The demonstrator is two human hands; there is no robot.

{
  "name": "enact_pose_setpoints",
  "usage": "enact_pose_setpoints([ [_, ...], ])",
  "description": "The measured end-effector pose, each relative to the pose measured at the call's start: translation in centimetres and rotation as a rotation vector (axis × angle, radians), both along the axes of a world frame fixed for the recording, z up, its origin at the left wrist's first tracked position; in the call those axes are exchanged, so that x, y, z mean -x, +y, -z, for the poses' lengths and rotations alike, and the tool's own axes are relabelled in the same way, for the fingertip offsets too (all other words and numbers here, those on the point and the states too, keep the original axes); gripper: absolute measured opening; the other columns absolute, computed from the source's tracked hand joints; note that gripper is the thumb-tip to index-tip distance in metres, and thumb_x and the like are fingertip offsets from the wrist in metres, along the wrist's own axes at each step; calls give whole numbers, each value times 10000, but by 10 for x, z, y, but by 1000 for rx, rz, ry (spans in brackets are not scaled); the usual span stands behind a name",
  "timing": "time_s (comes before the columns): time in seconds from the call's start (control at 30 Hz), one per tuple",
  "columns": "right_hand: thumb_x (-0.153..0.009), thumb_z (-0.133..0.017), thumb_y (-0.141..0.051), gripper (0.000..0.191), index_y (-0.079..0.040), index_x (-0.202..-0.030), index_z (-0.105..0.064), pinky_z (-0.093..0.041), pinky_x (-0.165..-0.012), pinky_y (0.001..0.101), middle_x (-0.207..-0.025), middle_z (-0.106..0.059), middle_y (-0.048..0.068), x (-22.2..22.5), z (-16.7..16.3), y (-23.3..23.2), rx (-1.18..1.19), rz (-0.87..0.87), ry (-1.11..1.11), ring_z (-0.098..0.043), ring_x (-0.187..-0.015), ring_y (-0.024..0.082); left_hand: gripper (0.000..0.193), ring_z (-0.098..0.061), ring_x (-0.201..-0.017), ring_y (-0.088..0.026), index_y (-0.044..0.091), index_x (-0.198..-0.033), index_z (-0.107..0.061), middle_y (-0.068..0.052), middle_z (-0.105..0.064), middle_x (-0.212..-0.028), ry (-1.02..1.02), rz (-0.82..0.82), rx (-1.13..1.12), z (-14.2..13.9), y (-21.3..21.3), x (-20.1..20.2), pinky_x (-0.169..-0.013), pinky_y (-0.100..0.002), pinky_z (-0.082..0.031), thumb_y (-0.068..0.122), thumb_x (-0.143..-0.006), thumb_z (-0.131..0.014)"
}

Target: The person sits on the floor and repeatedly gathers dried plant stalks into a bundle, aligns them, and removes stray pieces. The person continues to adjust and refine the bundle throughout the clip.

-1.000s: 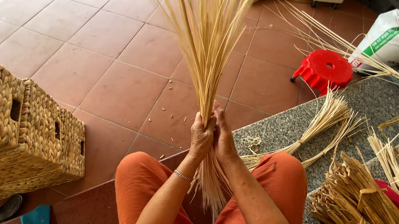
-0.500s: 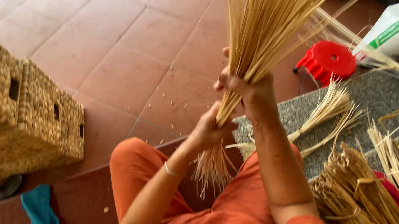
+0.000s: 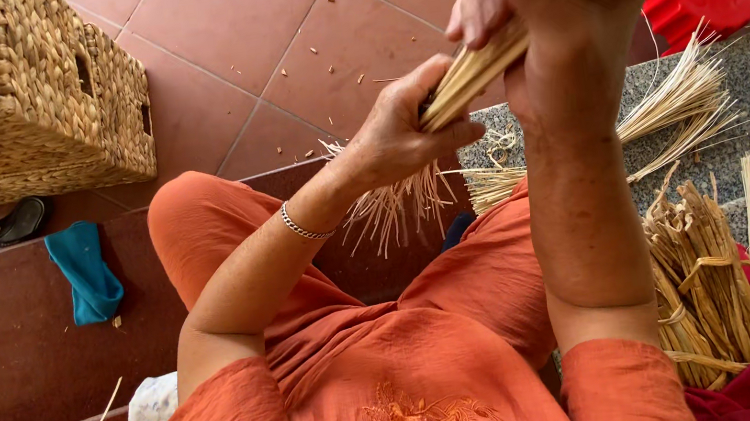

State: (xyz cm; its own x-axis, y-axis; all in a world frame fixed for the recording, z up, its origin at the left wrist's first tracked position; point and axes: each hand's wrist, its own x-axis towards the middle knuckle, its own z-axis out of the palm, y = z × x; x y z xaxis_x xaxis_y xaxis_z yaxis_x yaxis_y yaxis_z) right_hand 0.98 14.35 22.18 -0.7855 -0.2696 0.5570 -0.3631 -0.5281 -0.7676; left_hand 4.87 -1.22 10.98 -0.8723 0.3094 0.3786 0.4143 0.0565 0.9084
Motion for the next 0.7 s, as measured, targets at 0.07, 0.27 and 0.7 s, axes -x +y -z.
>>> enact_pose_setpoints([
  [0.07, -1064, -810, -85, 186, -41, -1096, -633, -618, -653, 356, -820, -647, 68, -6, 15, 0, -74, 16, -15, -663, -690, 183, 514, -628, -925, -85, 65, -1324, -567, -31, -672, -1027, 9, 37, 9, 14, -4, -4, -828, -245, -560, 200, -942, -883],
  [0.27, -970, -824, -71, 267, -18, -1181, -670, -635, -762, 315, -958, -711, 74, -13, 57, -5, -128, -17, -222, -731, -836, 185, 1228, -273, -1453, -469, 17, -1631, -118, -343, -210, -1633, 161, 263, 214, 26, -36, 7, -1161, -543, -300, 182, -793, -1000],
  [0.7, -1005, -730, -236, 203, -90, -1101, -628, -404, -518, 241, -783, -560, -11, -24, 49, -12, -30, 100, -158, -483, -608, 81, 546, -571, -1356, -253, 56, -1462, -499, -145, -583, -1463, -209, -50, -577, -66, 19, 35, -1178, -451, -423, 470, -1135, -356],
])
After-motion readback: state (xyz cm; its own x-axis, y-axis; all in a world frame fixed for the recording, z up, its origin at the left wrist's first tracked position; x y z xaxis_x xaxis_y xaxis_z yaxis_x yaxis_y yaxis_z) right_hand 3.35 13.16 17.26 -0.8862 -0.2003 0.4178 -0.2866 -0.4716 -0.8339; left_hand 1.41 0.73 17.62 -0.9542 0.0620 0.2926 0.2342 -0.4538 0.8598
